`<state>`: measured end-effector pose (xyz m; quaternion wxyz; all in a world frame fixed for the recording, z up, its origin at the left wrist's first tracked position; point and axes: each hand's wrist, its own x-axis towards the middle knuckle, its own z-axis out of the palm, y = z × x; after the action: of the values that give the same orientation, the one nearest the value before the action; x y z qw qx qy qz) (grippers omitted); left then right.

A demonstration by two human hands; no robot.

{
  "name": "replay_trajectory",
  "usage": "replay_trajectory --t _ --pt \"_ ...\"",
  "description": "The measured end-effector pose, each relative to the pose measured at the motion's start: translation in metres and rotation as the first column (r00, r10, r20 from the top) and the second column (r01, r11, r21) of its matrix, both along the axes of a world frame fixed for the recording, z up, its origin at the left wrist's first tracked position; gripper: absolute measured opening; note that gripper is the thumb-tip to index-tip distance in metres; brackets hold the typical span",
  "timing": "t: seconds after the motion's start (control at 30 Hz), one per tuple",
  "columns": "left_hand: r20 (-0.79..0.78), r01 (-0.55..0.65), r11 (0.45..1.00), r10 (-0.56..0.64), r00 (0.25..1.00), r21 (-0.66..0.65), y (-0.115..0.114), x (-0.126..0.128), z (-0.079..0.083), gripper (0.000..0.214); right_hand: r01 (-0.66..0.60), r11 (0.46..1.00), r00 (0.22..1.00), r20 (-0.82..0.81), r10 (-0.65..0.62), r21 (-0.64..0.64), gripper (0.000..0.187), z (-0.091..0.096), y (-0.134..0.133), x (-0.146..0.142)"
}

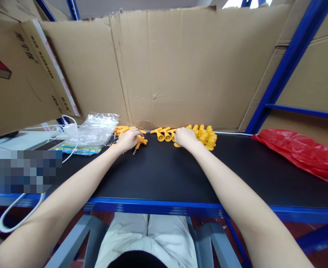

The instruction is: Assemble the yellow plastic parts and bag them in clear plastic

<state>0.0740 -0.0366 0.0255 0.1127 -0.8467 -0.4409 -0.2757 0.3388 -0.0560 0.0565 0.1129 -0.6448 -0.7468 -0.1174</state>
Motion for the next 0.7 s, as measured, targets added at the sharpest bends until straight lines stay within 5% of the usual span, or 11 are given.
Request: replay_trajectory --t 0.13,0.23,0.53,0.7 --pt "-0.159 -0.009 0.996 -0.005 0.987 -0.085 0.004 -0.004 -0.003 0.023 -0.300 0.954 0.951 -0.084 0.299 -0.002 0.027 -0.003 -0.004 -0.007" --pt "-0.189 -0.050 0.983 0.016 0.982 -0.176 0.005 -0.004 -0.005 0.024 -0.412 0.911 0.895 -0.181 0.408 0.016 0.020 -0.009 0.000 -0.008" --pt "-0.220 -0.131 0.968 0.083 0.972 -0.213 0.006 -0.005 -0.006 0.043 -0.408 0.902 0.851 -0.417 0.320 -0.140 0.030 -0.025 0.011 -0.006" --pt "-0.217 -0.036 0.973 -0.015 0.976 -0.228 0.003 -0.007 -0.004 0.053 -0.376 0.881 0.891 -0.374 0.258 -0.286 0.027 -0.023 0.008 -0.005"
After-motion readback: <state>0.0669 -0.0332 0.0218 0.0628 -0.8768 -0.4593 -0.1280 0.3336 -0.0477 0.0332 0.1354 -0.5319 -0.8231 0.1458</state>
